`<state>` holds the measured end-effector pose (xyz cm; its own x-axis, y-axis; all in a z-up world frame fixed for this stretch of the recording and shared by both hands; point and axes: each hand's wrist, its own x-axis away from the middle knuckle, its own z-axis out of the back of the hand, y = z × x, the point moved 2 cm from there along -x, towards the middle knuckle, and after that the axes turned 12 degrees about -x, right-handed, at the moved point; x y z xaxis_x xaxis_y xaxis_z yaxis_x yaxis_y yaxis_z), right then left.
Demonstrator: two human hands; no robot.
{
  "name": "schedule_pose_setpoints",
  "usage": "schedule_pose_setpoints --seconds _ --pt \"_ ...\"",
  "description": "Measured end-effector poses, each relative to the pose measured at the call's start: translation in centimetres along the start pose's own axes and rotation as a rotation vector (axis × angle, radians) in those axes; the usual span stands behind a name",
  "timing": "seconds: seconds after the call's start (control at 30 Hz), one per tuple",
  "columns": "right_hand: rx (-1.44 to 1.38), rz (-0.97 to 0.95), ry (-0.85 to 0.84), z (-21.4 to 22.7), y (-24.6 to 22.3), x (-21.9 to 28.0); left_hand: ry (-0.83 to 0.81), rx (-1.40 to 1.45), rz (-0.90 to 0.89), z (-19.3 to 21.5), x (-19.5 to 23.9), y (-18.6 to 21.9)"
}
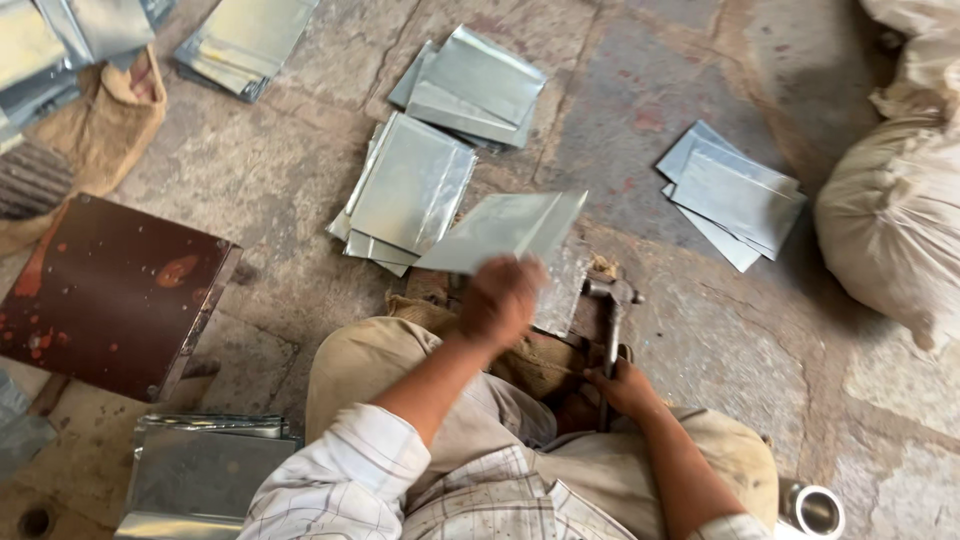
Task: The person uses a hammer to flatten or shape small metal sheets on a metal block.
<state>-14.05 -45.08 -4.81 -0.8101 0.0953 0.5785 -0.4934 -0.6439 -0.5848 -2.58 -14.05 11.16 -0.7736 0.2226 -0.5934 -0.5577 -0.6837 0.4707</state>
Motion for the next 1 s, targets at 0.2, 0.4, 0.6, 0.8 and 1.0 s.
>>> schedule_pose_setpoints --seconds 0.2,0.4,0.6,0.8,1.0 --pt "-0.102 0.043 0.084 -0.3 1.1 -0.7 -0.271 -0.248 -0.335 -3.5 6.0 4.1" --pt "-0.227 0.008 0.154 0.7 0.3 0.6 -0.559 -0.22 -0.209 -6.1 7.6 2.4" --pt "-0.52 -0.104 0.08 0.4 -0.2 1.6 -0.279 -0.376 0.55 -3.9 4.9 -5.6" --pt "-0.943 -0.018 -0.069 -0.1 -0.8 2.0 -0.528 -0.135 1.011 -2.1 3.0 -12.2" --pt "-0.789 0.013 0.101 0.9 -4.2 7.6 -0.544 0.102 0.924 -2.0 3.1 -10.3"
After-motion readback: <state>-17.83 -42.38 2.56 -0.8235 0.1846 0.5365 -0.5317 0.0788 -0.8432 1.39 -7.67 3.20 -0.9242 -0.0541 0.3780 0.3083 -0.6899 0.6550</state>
